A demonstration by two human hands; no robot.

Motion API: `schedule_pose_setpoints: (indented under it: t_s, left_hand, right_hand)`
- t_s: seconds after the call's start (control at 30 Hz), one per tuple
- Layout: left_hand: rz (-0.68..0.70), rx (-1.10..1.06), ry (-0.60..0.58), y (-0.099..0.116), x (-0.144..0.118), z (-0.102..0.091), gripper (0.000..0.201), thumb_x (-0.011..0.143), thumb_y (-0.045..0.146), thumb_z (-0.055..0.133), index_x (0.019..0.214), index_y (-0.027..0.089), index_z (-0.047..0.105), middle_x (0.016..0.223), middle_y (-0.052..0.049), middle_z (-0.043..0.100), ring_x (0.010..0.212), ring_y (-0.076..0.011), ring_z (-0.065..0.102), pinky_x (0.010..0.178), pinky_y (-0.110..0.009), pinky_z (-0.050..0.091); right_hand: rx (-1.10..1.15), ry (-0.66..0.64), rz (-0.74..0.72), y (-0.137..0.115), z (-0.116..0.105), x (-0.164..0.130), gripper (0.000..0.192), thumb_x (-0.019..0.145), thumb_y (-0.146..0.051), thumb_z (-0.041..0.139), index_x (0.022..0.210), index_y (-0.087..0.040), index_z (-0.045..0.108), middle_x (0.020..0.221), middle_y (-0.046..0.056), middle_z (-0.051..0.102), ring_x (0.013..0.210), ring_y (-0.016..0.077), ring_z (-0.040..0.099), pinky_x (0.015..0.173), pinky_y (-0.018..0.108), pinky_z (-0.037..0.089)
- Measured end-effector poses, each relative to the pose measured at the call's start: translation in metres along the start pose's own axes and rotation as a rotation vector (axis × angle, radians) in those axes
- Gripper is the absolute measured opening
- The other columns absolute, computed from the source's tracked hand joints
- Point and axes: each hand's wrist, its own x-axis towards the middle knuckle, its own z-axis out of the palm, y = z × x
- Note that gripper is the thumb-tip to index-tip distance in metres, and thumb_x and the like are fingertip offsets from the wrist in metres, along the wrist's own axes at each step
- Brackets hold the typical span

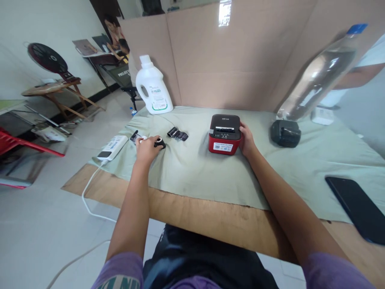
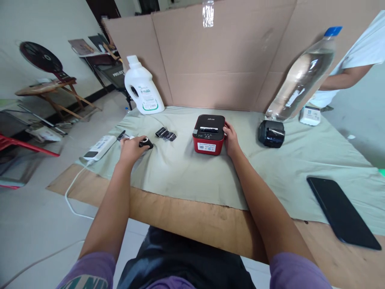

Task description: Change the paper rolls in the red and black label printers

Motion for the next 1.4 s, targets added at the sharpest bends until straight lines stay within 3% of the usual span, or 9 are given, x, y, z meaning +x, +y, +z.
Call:
schedule_pose_setpoints:
  t_s: [0.4, 0.73, 0.9, 1.03, 1.17, 1.23, 1.3, 1.4]
  left_hand:
    - [-0.051, -0.05, 0.024, 0.004, -0.006, 0.0, 0.038, 0.09, 0.042, 0.06, 0.123, 0.025, 0.067, 0.12, -0.011, 0.073, 0.112, -0.0303, 0.064, 0.115, -0.051, 0.018]
    - [-0.082, -0.132, -0.011, 0.006, -0.009, 0.003, 0.053, 0.09, 0.036, 0.059, 0.142, 0.024, 0.055, 0.129, -0.016, 0.068, 0.122, -0.0335, 0.058, 0.117, -0.056, 0.015]
    - [-0.057, -0.15, 0.071, 0.014, -0.018, -0.007, 0.067, 0.086, 0.039, 0.065, 0.149, 0.024, 0.047, 0.148, -0.016, 0.054, 0.137, -0.0355, 0.045, 0.118, -0.056, 0.013]
    - [-0.017, -0.177, 0.156, 0.034, -0.024, -0.018, 0.067, 0.087, 0.04, 0.065, 0.15, 0.026, 0.046, 0.156, -0.013, 0.044, 0.144, -0.0352, 0.036, 0.119, -0.055, 0.012]
    - [0.125, -0.466, 0.177, 0.067, -0.028, -0.009, 0.051, 0.093, 0.041, 0.059, 0.142, 0.025, 0.056, 0.147, -0.011, 0.055, 0.14, -0.0311, 0.045, 0.12, -0.05, 0.021]
    - [0.199, -0.736, 0.067, 0.09, -0.029, 0.006, 0.046, 0.094, 0.042, 0.058, 0.135, 0.023, 0.062, 0.139, -0.011, 0.062, 0.131, -0.0276, 0.055, 0.115, -0.043, 0.033]
    - [0.177, -1.053, -0.084, 0.115, -0.029, 0.023, 0.05, 0.092, 0.046, 0.06, 0.135, 0.02, 0.063, 0.136, -0.012, 0.065, 0.121, -0.0254, 0.063, 0.108, -0.038, 0.044]
    - [0.047, -1.386, -0.272, 0.151, -0.021, 0.044, 0.055, 0.092, 0.054, 0.058, 0.136, 0.02, 0.064, 0.143, -0.01, 0.06, 0.134, -0.0266, 0.055, 0.117, -0.04, 0.038]
  right_hand:
    - [0.005, 0.011, 0.014, -0.004, 0.003, -0.003, 0.045, 0.074, -0.045, 0.072, 0.116, -0.029, 0.066, 0.125, 0.0, 0.071, 0.12, 0.0236, 0.063, 0.098, 0.038, 0.055]
    - [0.012, 0.006, -0.004, -0.002, 0.002, 0.0, 0.045, 0.072, -0.045, 0.072, 0.113, -0.028, 0.066, 0.122, 0.001, 0.072, 0.12, 0.025, 0.064, 0.102, 0.043, 0.053]
    - [0.024, 0.025, 0.002, -0.001, 0.002, 0.0, 0.043, 0.071, -0.043, 0.073, 0.112, -0.029, 0.068, 0.12, -0.001, 0.073, 0.121, 0.0255, 0.063, 0.106, 0.044, 0.051]
    - [0.014, 0.02, 0.011, -0.002, 0.001, 0.0, 0.043, 0.073, -0.042, 0.073, 0.114, -0.03, 0.068, 0.12, -0.001, 0.073, 0.121, 0.0255, 0.063, 0.109, 0.045, 0.049]
    - [0.008, 0.021, 0.008, -0.003, 0.0, 0.001, 0.043, 0.072, -0.043, 0.074, 0.113, -0.03, 0.068, 0.12, -0.001, 0.073, 0.12, 0.0258, 0.064, 0.108, 0.046, 0.05]
    - [0.007, 0.022, 0.008, -0.004, 0.001, 0.002, 0.043, 0.071, -0.043, 0.075, 0.112, -0.03, 0.069, 0.122, -0.001, 0.073, 0.12, 0.0256, 0.064, 0.107, 0.045, 0.051]
    - [-0.006, 0.044, 0.003, -0.004, 0.003, -0.001, 0.042, 0.072, -0.043, 0.075, 0.112, -0.029, 0.069, 0.12, 0.0, 0.073, 0.118, 0.0261, 0.065, 0.105, 0.045, 0.052]
    - [-0.056, 0.095, -0.013, -0.005, 0.006, -0.015, 0.036, 0.081, -0.048, 0.068, 0.112, -0.028, 0.071, 0.113, 0.001, 0.075, 0.116, 0.0283, 0.067, 0.104, 0.05, 0.053]
